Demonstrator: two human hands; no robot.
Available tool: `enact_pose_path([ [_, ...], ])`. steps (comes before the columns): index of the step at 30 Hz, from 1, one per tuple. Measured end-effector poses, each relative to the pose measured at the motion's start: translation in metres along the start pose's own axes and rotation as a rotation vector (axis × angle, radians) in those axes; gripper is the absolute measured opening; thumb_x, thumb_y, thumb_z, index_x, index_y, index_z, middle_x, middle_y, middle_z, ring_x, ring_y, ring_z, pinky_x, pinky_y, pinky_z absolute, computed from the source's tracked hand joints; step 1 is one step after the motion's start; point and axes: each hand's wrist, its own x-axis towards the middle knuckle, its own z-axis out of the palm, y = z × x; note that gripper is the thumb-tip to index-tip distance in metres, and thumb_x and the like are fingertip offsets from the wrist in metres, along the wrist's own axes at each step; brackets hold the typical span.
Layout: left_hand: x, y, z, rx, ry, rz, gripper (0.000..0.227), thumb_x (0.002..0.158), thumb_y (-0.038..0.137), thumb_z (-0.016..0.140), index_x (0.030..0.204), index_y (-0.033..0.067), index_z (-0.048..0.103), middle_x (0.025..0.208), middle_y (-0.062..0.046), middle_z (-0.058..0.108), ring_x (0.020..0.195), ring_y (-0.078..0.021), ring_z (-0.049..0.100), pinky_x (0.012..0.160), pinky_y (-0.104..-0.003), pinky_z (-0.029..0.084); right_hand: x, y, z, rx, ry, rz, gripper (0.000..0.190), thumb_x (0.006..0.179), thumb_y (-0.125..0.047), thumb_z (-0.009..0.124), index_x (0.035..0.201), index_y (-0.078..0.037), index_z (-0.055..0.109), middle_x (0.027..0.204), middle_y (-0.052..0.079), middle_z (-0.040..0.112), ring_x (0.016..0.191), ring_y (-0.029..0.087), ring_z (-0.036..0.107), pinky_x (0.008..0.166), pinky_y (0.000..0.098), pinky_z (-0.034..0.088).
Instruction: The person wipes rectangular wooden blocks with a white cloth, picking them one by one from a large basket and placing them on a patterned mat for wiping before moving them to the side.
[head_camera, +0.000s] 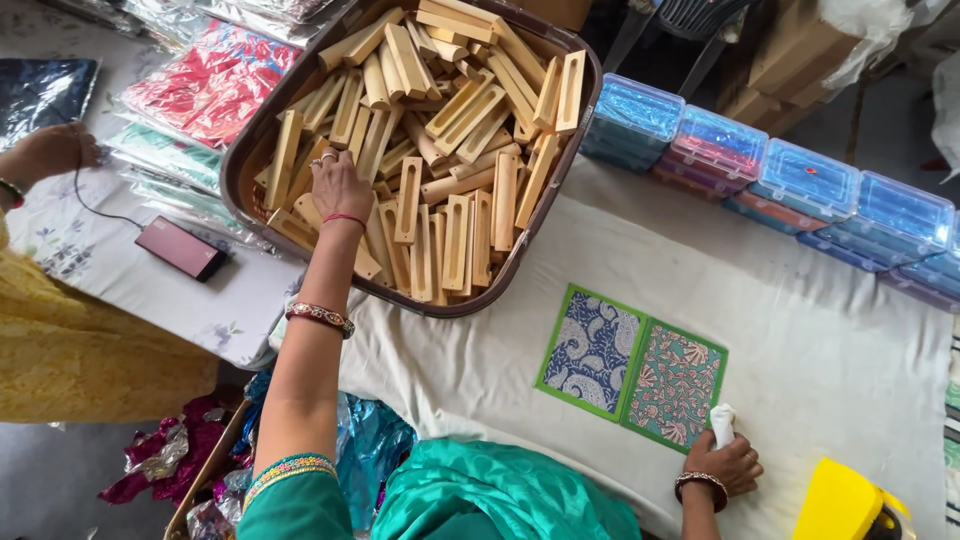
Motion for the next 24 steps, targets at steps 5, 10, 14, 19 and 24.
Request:
enact_pose_path([
  [5, 0.003, -0.002, 0.015, 0.168, -0.023, -0.004, 0.034, 0.076, 0.001, 0.074, 0.110, 0.0025, 0.065, 0.112, -0.016, 0.067, 0.101, -0.0335, 0.067, 0.082, -0.038, 0.058, 0.000, -0.001, 0.000, -0.009, -0.019, -0.004, 0.042, 0.094, -0.045, 0.071, 0.110, -0.008, 0.060, 0.115, 0.017, 0.065, 0.119, 0.037, 0.055, 0.093, 0.0531, 0.044],
  [10, 0.003, -0.007, 0.007, 0.139, 0.014, -0.023, 0.032, 0.075, -0.003, 0.073, 0.105, 0.0027, 0.065, 0.104, -0.016, 0.068, 0.094, -0.0317, 0.069, 0.078, -0.037, 0.059, 0.001, 0.000, -0.001, -0.002, -0.031, 0.003, 0.043, 0.094, -0.045, 0.072, 0.111, -0.008, 0.060, 0.114, 0.017, 0.065, 0.119, 0.038, 0.055, 0.092, 0.0536, 0.044],
  [14, -0.001, -0.017, -0.009, -0.708, -0.040, -0.388, 0.036, 0.083, -0.003, 0.068, 0.119, 0.0003, 0.065, 0.096, -0.013, 0.071, 0.079, -0.0209, 0.068, 0.065, -0.030, 0.058, 0.000, -0.001, 0.001, -0.010, -0.028, -0.005, 0.043, 0.093, -0.045, 0.073, 0.110, -0.008, 0.061, 0.112, 0.018, 0.065, 0.117, 0.038, 0.055, 0.091, 0.0528, 0.044],
  [19, -0.006, -0.016, -0.021, -1.314, -0.182, -0.471, 0.032, 0.090, -0.001, 0.066, 0.122, -0.0064, 0.066, 0.094, -0.010, 0.070, 0.072, -0.0122, 0.069, 0.062, -0.023, 0.062, 0.000, 0.001, 0.002, 0.002, -0.024, -0.005, 0.042, 0.093, -0.044, 0.072, 0.109, -0.007, 0.061, 0.111, 0.017, 0.065, 0.117, 0.037, 0.056, 0.091, 0.0525, 0.044],
  [24, -0.014, -0.008, 0.003, -0.664, -0.467, -0.176, 0.032, 0.091, 0.015, 0.066, 0.120, 0.0019, 0.070, 0.095, -0.014, 0.073, 0.080, -0.0228, 0.073, 0.075, -0.034, 0.060, 0.000, 0.002, 0.003, -0.013, -0.012, -0.013, 0.043, 0.094, -0.045, 0.072, 0.110, -0.007, 0.061, 0.113, 0.017, 0.065, 0.119, 0.037, 0.056, 0.092, 0.0526, 0.044],
])
